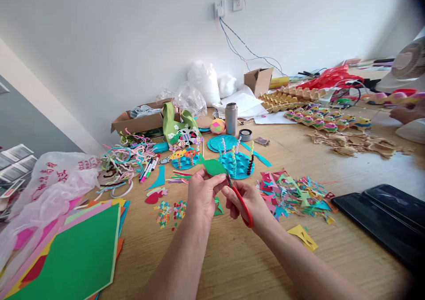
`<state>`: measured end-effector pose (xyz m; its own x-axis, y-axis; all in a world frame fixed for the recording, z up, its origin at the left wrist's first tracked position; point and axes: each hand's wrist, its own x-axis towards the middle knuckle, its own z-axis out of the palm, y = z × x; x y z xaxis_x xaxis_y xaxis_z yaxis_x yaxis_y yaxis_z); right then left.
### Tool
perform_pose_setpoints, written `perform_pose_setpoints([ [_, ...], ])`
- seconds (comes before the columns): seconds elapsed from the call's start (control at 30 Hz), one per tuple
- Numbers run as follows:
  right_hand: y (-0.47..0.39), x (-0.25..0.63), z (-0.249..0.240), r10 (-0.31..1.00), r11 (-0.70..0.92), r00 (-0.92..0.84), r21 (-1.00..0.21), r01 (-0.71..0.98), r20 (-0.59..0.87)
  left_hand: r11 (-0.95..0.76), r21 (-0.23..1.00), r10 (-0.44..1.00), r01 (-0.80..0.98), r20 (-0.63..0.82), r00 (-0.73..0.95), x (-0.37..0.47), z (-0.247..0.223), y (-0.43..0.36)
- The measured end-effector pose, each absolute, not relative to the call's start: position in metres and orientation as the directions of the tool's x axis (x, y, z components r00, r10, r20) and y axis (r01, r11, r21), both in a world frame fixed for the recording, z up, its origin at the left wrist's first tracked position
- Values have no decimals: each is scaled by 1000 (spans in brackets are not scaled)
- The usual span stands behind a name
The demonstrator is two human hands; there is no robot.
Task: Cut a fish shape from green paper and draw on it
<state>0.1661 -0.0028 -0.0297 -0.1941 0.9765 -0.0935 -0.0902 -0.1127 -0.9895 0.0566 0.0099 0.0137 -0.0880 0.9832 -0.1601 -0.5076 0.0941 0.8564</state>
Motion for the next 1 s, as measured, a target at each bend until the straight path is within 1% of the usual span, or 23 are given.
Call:
perform_pose_setpoints([
  [1.0,-3,166,-29,978,-121,-178,-990,-75,-106,84,855,983,-512,-155,-97,58,13,10],
])
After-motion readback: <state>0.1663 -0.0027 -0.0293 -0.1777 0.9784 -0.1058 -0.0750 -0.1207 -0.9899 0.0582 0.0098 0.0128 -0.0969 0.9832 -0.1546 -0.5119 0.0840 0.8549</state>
